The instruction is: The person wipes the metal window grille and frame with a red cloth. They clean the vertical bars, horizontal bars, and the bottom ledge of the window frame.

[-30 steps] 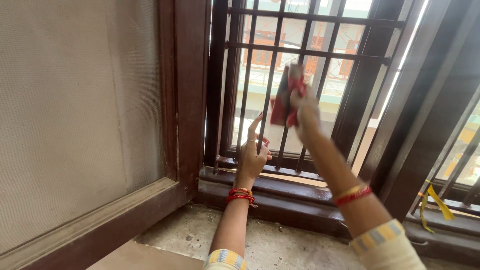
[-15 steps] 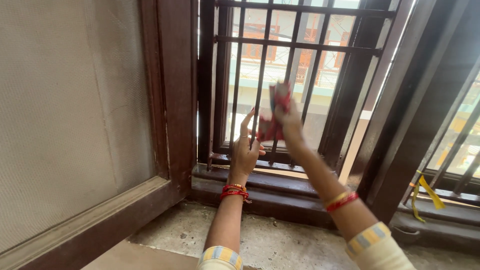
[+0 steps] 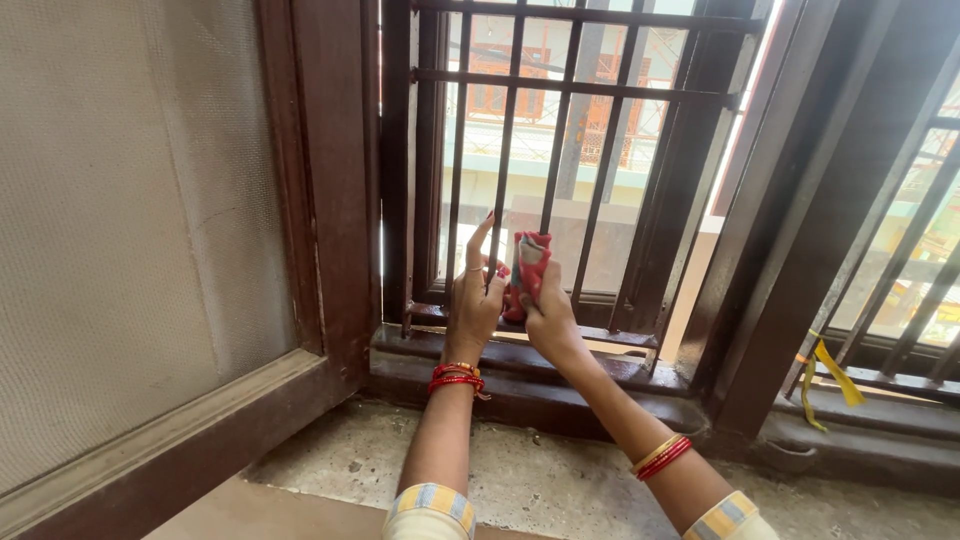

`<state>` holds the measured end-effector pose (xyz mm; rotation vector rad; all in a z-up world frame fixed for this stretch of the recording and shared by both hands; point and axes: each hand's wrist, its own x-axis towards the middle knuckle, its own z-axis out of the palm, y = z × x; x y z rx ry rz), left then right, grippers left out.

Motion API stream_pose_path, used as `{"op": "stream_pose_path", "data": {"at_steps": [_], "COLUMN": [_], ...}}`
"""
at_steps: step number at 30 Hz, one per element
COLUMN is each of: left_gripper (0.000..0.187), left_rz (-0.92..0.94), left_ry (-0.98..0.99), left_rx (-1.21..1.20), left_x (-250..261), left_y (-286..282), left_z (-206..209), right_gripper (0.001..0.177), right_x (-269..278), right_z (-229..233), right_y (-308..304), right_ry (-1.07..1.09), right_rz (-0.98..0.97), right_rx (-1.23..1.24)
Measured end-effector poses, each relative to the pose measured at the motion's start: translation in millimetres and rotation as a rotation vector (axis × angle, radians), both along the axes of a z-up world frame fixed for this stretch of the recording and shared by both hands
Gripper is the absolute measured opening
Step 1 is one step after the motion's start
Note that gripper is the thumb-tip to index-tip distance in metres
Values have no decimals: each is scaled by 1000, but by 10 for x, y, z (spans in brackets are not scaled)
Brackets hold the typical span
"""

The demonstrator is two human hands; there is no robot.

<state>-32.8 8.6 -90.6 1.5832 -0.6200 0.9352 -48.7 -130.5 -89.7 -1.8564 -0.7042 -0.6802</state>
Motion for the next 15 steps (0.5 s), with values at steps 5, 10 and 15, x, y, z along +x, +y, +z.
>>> {"op": "stream_pose_path", "data": {"at_steps": [5,10,15], "left_gripper": [81,77,75], "left_rz": [29,-72,15], "left_ry": [-51,-56,-3], "left_rx": [11,-35,4], "left_x": [17,25,5], "left_y": [0,7,4], "left_z": [-16,-33,-16], "right_gripper": [46,60,62], "right_x": [-142,-369,-409], "right_z": [-48,-121,-194], "right_y": [47,-17,-163], "right_ry": [-58,-338,-347], "right_rz": [-219,-179,-305], "right_rx": [-107,-168,-471]}}
